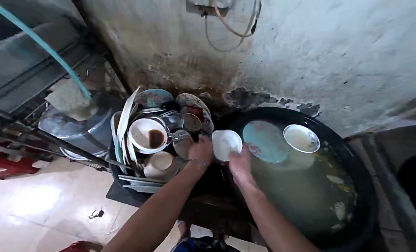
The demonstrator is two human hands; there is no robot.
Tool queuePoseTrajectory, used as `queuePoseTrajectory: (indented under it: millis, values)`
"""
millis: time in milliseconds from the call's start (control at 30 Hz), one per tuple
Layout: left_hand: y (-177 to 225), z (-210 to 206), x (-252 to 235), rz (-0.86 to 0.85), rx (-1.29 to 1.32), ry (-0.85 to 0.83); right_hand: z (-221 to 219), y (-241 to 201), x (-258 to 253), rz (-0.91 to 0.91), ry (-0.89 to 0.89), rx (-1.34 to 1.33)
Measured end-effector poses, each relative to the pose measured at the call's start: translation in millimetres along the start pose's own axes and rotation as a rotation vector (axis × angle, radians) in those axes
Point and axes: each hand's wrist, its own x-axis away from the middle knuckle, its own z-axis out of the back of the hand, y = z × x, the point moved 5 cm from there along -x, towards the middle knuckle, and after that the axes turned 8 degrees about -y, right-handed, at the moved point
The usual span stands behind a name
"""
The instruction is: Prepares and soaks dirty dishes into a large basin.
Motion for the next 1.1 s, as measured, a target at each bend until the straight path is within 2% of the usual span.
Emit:
queuePoseTrajectory:
  millis: [100, 200, 267, 333, 400, 533, 567, 633, 733, 800, 867, 933, 967, 1033, 1100]
  values:
    - [-1, 16, 2, 0.026, 0.04, 0.029, -14, -53, -5, 0.177, 0.009, 0.335]
    - [-1, 37, 8, -0.011, 0.012, 0.143, -19, -81, -12, 0.362, 0.06, 0.46]
    - [-4, 47, 9, -0.002, 0.003, 0.112, -13, -82, -14, 0.39, 0.105, 0.494]
    - [-6, 58, 9, 0.007, 0.069, 0.09, 2, -73, -15, 0.379, 0.158, 0.518]
    - [5, 79, 20, -0.052, 0.112, 0.139, 27, -50, -17, 0.333, 0.209, 0.538]
    - [59, 97, 62, -0.335, 0.169, 0.396, 75, 41, -9, 0.089, 0.305, 0.555]
    - [78, 93, 68, -0.404, 0.153, 0.412, 84, 60, -6, 0.04, 0.325, 0.524]
    - [116, 70, 66, -0.525, 0.095, 0.337, 93, 87, -1, -0.049, 0.32, 0.443]
    - [166, 18, 41, -0.672, -0.055, 0.236, 94, 111, 6, -0.019, 0.347, 0.361]
    - [189, -19, 24, -0.76, -0.122, 0.177, 91, 122, 9, -0.038, 0.36, 0.362]
    - [200, -47, 17, -0.801, -0.148, 0.104, 87, 136, 7, -0.106, 0.343, 0.255]
    - [199, -60, 18, -0.794, -0.127, -0.011, 80, 147, 7, -0.158, 0.293, -0.021]
    - [189, -60, 21, -0.783, -0.103, -0.012, 76, 149, 10, -0.191, 0.261, -0.172]
    - [151, -42, 28, -0.698, -0.019, 0.082, 69, 148, 8, -0.229, 0.21, -0.408]
    - [95, -20, 22, -0.468, 0.056, 0.183, 63, 136, 4, -0.254, 0.168, -0.546]
